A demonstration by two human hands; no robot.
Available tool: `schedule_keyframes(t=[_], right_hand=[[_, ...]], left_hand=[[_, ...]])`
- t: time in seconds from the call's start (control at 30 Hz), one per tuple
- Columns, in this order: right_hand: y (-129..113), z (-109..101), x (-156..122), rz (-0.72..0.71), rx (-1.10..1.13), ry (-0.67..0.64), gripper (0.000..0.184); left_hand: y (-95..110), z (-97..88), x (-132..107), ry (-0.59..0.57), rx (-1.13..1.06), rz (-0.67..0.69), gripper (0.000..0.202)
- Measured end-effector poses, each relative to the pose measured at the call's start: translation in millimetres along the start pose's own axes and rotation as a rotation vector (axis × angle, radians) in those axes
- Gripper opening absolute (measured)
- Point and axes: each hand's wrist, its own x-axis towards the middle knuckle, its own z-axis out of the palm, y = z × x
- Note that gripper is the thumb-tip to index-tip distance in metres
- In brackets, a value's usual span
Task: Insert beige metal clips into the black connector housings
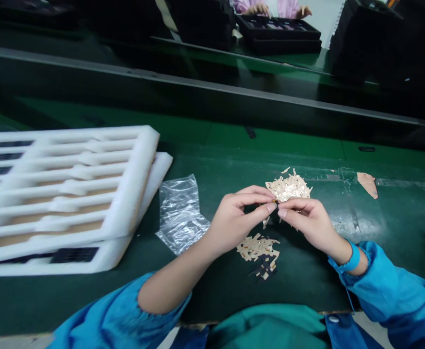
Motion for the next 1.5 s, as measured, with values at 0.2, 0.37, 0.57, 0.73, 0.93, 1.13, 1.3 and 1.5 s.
schedule_keyframes(t=[0.2, 0.37, 0.57, 0.73, 0.93, 1.13, 1.3, 1.5], right_hand=[[-4.3, -4.3, 0.1, -0.211, -0.293, 0.199, 0.011], [-10.4, -6.9, -0.1, -0.207, -0.249, 0.141, 0.003], [-10.4, -7.0, -0.6, -0.195, -0.233, 0.117, 0.005], [-10.6, -9.3, -0.2, -0.101, -0.138, 0.108, 0.006], [-11.5, -5.0, -2.3, 0.034, 0.008, 0.036, 0.012], [-9.9, 0.8, -3.7, 0.113, 0.138, 0.014, 0.012], [-8.5, 1.9, -4.0, 0.108, 0.174, 0.04, 0.009], [-5.5, -0.1, -4.2, 0.073, 0.126, 0.091, 0.008]], left_hand=[[1.0, 2.7, -2.4, 0.014, 0.11, 0.061, 0.008], [3.2, 4.3, -4.8, -0.067, 0.124, 0.116, 0.01], [8.5, 4.3, -5.1, -0.103, 0.097, 0.07, 0.009], [5.5, 0.6, 0.3, -0.18, -0.077, -0.205, 0.019], [-4.2, -0.6, 3.3, -0.233, -0.219, -0.324, 0.032], [1.6, 3.2, 3.0, -0.288, -0.185, -0.29, 0.041], [3.6, 7.4, 1.8, -0.286, -0.109, -0.221, 0.049], [3.9, 7.3, 2.9, -0.24, -0.02, -0.185, 0.046]])
